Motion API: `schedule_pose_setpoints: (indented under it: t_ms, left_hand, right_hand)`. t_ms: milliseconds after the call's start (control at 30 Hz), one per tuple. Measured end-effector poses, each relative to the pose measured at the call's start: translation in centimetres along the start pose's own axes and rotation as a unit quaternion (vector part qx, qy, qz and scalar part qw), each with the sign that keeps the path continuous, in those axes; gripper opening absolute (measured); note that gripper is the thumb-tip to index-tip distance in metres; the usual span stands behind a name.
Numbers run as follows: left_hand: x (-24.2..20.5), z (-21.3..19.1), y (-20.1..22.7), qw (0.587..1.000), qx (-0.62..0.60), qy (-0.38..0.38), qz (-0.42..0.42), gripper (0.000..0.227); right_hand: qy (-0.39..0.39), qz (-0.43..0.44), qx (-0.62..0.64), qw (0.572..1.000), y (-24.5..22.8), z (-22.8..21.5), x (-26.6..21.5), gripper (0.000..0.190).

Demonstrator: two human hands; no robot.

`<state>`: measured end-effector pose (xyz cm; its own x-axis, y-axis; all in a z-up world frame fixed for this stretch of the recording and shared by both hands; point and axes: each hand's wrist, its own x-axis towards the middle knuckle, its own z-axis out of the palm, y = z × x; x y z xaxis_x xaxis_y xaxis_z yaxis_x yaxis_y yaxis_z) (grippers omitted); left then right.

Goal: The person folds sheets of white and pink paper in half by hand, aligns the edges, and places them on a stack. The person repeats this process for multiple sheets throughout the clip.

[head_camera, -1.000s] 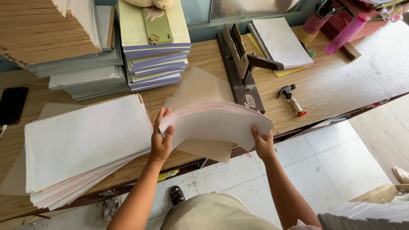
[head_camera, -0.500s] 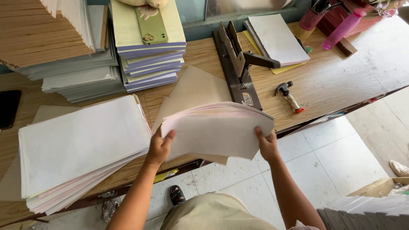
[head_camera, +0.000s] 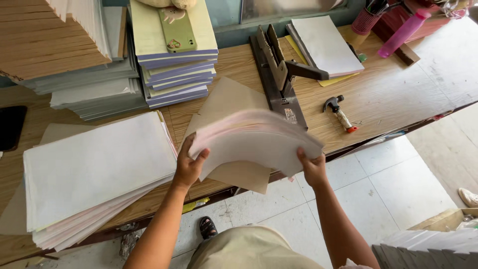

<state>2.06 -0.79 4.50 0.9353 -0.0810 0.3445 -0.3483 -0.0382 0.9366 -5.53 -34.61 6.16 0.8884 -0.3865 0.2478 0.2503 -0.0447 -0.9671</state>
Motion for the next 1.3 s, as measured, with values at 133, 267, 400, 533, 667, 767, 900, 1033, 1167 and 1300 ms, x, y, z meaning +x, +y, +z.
schedule_pose_setpoints:
  t_ms: [133, 267, 400, 533, 667, 767, 900, 1033, 1167, 1300]
  left_hand:
    - [0.6, 0.0, -4.2, 0.998, -0.040, 0.011, -0.053, 0.032]
    - [1.7, -0.3, -3.6, 0.996, -0.042, 0.036, -0.068, 0.025]
    - [1.9, -2.1, -2.4, 0.993, -0.082, 0.020, -0.083, 0.036]
    - [2.6, -2.5, -6.0, 0.993, -0.081, -0.033, -0.084, 0.033]
    - [3.2, -2.7, -5.4, 0.994, -0.080, -0.003, -0.075, 0.030]
    - [2.2, -3.0, -4.9, 0.991, -0.097, 0.014, -0.094, 0.034]
    - [3.1, -2.1, -4.9, 0.989, -0.111, 0.009, -0.098, 0.035]
    - [2.7, -2.1, -5.4, 0.990, -0.113, 0.024, -0.087, 0.032]
    - [3.2, -3.2, -3.2, 0.993, -0.085, 0.001, -0.084, 0.038]
    - [5.5, -4.2, 4.9, 0.987, 0.101, -0.112, -0.060, 0.031]
  right_hand:
    - [-0.039, -0.015, -0.013, 0.999, 2.7, -0.6, 0.8, 0.015]
    - [-0.017, -0.004, 0.023, 1.000, 2.3, -0.6, 1.7, 0.012]
    - [-0.002, 0.007, 0.067, 0.998, 3.6, -1.5, 2.2, 0.018]
    - [-0.022, -0.007, 0.078, 0.997, 5.7, -1.2, 2.8, 0.026]
    - [-0.028, -0.023, 0.080, 0.996, 5.6, -2.3, 3.8, 0.022]
    - [-0.031, -0.013, 0.077, 0.997, 4.4, -2.3, 2.7, 0.021]
    - [-0.032, -0.019, 0.069, 0.997, 5.9, -2.6, 3.4, 0.025]
    - [-0.033, -0.031, 0.050, 0.998, 4.6, -3.0, 2.9, 0.019]
    - [-0.033, -0.002, 0.057, 0.998, 4.7, -2.6, 3.0, 0.028]
    - [-0.025, 0.011, 0.067, 0.997, 5.9, -3.2, 2.7, 0.025]
